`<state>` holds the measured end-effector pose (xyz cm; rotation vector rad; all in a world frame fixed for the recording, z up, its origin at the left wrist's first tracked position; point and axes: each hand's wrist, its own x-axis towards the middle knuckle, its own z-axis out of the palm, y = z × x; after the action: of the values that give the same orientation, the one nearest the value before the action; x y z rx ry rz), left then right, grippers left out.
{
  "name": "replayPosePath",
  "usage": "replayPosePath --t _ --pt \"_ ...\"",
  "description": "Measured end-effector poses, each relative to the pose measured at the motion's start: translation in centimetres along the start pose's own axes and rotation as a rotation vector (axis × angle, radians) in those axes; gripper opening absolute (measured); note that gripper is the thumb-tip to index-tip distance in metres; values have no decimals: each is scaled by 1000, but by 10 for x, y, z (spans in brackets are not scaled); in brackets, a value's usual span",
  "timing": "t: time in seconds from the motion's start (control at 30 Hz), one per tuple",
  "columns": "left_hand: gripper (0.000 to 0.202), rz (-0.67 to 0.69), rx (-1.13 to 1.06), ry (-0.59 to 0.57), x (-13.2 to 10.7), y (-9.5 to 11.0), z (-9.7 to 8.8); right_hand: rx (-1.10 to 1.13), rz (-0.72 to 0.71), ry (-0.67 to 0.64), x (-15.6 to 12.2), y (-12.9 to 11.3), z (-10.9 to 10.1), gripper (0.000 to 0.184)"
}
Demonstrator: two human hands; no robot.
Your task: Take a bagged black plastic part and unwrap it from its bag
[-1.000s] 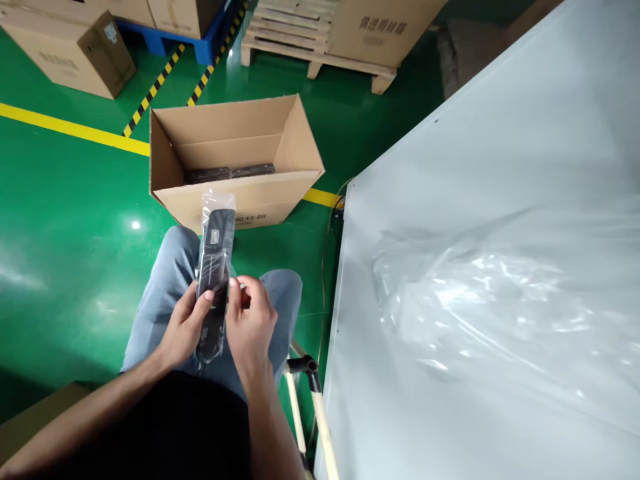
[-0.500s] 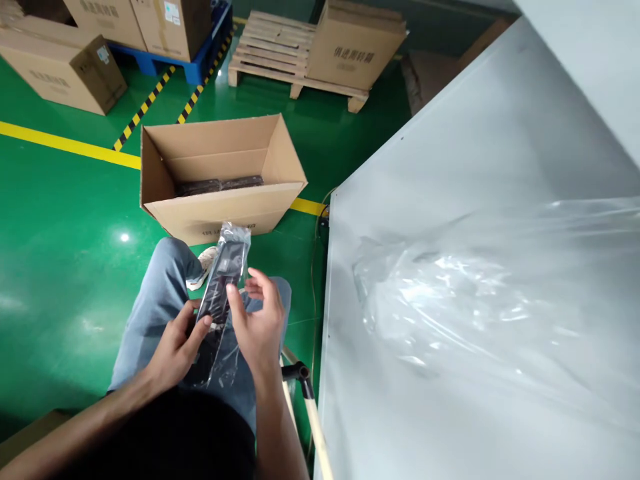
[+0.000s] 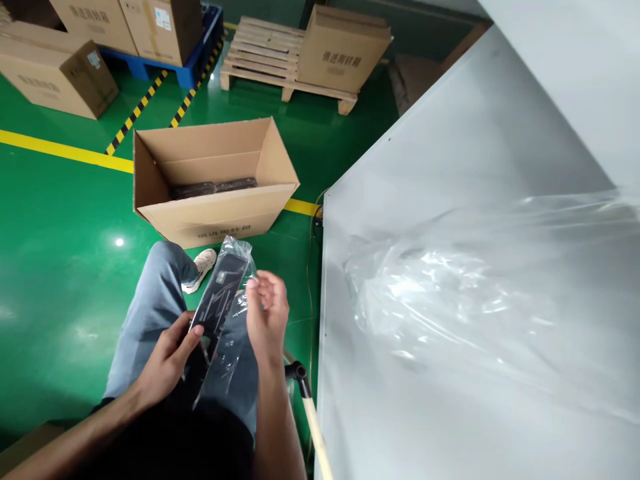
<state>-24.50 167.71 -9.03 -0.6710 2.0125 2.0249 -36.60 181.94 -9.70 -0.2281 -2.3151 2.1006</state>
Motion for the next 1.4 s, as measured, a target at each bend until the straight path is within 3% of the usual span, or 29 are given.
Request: replayPosePath --t 0.1,0.2,0.37,0.43,0.5,0.57,0.63,0.77,0.87,1.0,1.2,1.33,1.4 --pt "47 -8 63 -18 -2 -5 -3 -16 -35 4 6 -5 -2 40" --pt "49 -40 42 -13 -5 -7 -2 -12 -20 98 13 -5 -3 37" --pt "69 -273 -329 -67 -4 -5 -1 286 230 105 18 1 -1 45" --pt "76 -381 -417 -34 0 -6 -4 395 295 60 15 -2 1 49" --pt "72 -408 -393 23 6 -8 -9 430 305 32 9 -8 5 49" --pt "65 -323 -324 24 12 -10 -11 412 265 14 0 -16 8 46" --pt "67 -181 -265 -59 16 -10 -8 367 201 -13 -8 -24 10 43" --pt "72 -23 -172 -127 21 -9 11 241 102 -76 -17 -32 10 44" --pt "58 -29 -237 -58 21 -6 19 209 120 7 -14 -32 5 46" --pt "52 -22 -286 10 14 3 8 310 221 146 -6 -28 -2 46" --pt "72 -334 -433 44 15 13 -10 314 280 91 4 -22 -8 50" --pt "54 -41 -294 174 30 17 -12 147 143 61 -4 -14 -4 64" --pt "48 99 -173 283 35 20 -10 54 167 -31 -19 -8 5 69"
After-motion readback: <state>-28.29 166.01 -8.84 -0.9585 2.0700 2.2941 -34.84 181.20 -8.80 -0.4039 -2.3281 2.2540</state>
